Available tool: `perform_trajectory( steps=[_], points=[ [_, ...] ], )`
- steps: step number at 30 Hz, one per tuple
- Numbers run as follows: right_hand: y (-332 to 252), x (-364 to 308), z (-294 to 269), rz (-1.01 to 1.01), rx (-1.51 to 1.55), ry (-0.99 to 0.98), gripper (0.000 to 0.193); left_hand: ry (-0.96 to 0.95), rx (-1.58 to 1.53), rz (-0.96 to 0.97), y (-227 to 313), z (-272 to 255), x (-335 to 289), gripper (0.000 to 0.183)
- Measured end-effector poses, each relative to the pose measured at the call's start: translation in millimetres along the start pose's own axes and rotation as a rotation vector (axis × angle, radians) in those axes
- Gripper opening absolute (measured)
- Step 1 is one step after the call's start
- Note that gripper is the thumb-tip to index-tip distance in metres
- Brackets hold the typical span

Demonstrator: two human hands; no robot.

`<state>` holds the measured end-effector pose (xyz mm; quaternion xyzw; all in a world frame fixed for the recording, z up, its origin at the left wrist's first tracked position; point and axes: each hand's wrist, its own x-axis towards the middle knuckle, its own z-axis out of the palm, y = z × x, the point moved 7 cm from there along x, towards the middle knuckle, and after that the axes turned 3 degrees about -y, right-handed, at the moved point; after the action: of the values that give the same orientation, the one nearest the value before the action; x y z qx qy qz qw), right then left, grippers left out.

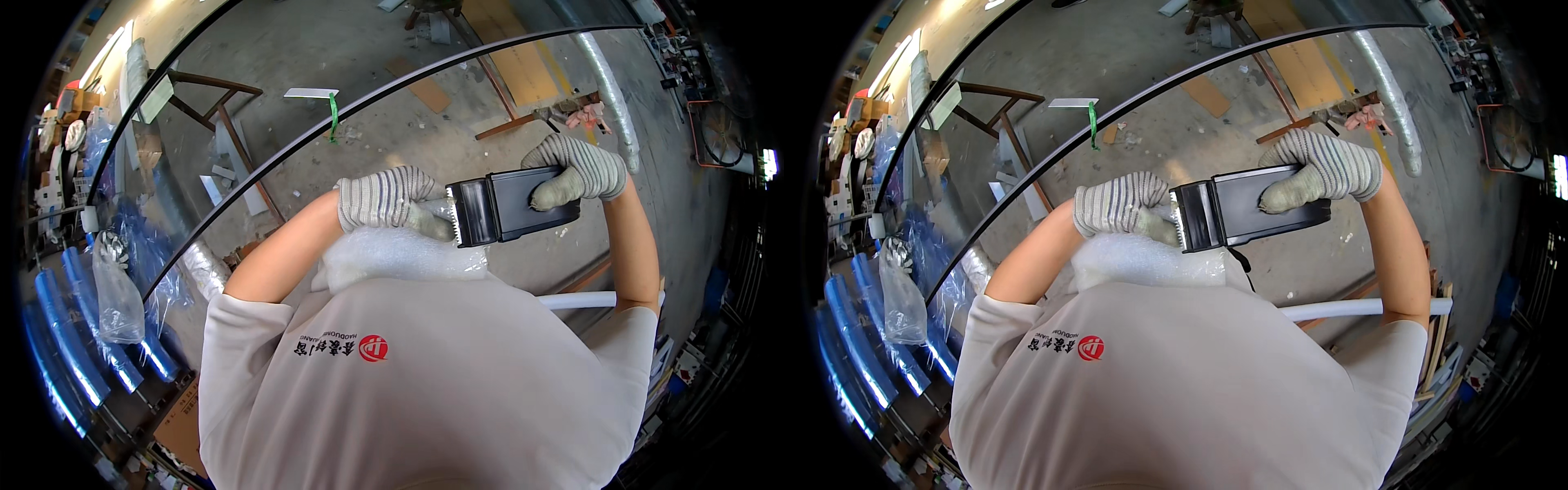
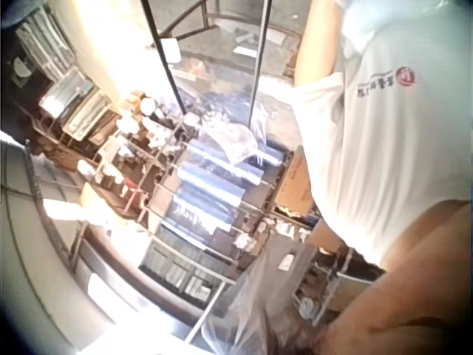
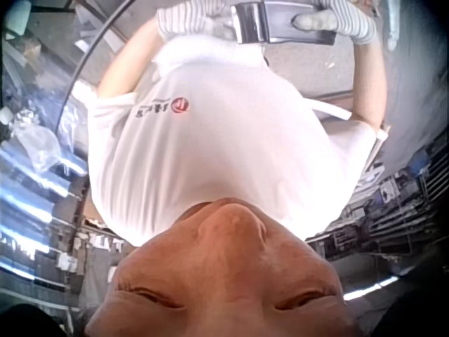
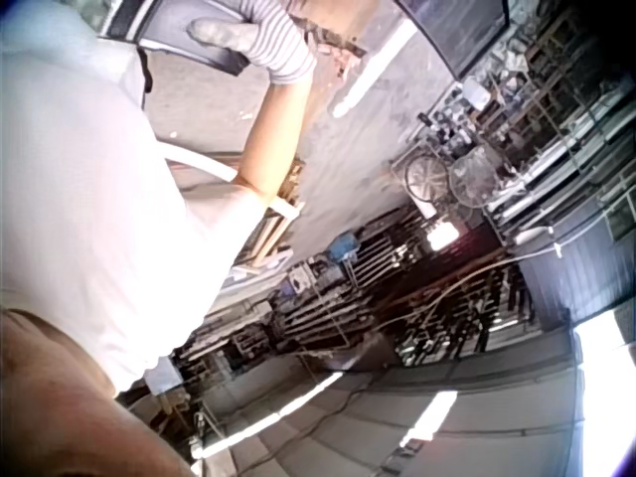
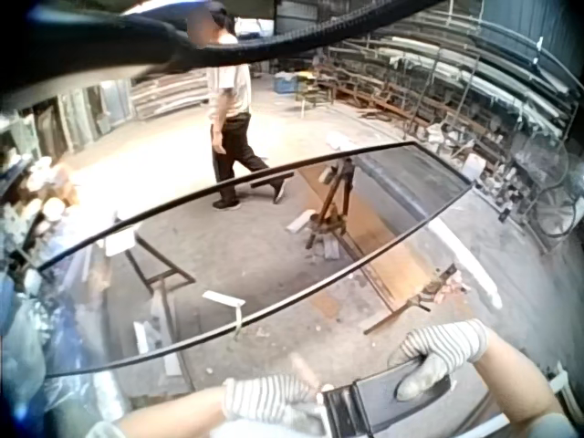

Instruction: The person wraps foam padding around the edges of a metal window frame and secures it using tape from a hand-held dispenser.

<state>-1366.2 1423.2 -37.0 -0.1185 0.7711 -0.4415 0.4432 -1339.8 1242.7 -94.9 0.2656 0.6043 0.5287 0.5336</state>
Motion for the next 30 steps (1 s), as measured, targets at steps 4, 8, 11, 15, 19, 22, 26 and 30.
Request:
perform_trajectory(
  steps=[4,8,11,15,19,22,26,30],
  points=[
    [-11.1,-7.6,1.4,0.11,-0.063,-0.141,0.043,-0.033,-0.046,0.046,3.9,3.5,-0.3,0.027],
    [-1.3,-33.7,-11.1,0.206,-0.032,-0.151,0.04,-0.035,0.158,-0.124,-18.7,-4.3,-6.3,0.029],
    [35.9,-55.2,-36.6,0.243,-0.064,-0.078,0.038,0.055,-0.26,0.045,-10.4,-5.1,-20.8,0.029],
    [90.4,-34.9,-23.8,0.348,-0.189,-0.035,0.036,0.054,-0.224,-0.016,-10.2,-4.6,-16.0,0.029],
    [76.7,40.0,33.6,0.198,-0.297,-0.075,0.043,0.181,0.006,0.256,-3.0,-11.3,-4.6,0.033],
    [37.9,64.5,67.6,-0.063,-0.816,-0.014,0.049,0.323,0.117,0.498,13.7,-19.0,-11.1,0.034],
    [50.0,81.2,58.6,0.138,-0.921,0.034,0.067,0.232,-0.231,0.231,2.4,-27.9,-18.7,0.03],
    [72.4,69.4,6.4,0.24,-0.416,0.386,0.06,0.688,-0.618,0.309,-8.2,-76.0,-43.2,0.034]
  ],
)
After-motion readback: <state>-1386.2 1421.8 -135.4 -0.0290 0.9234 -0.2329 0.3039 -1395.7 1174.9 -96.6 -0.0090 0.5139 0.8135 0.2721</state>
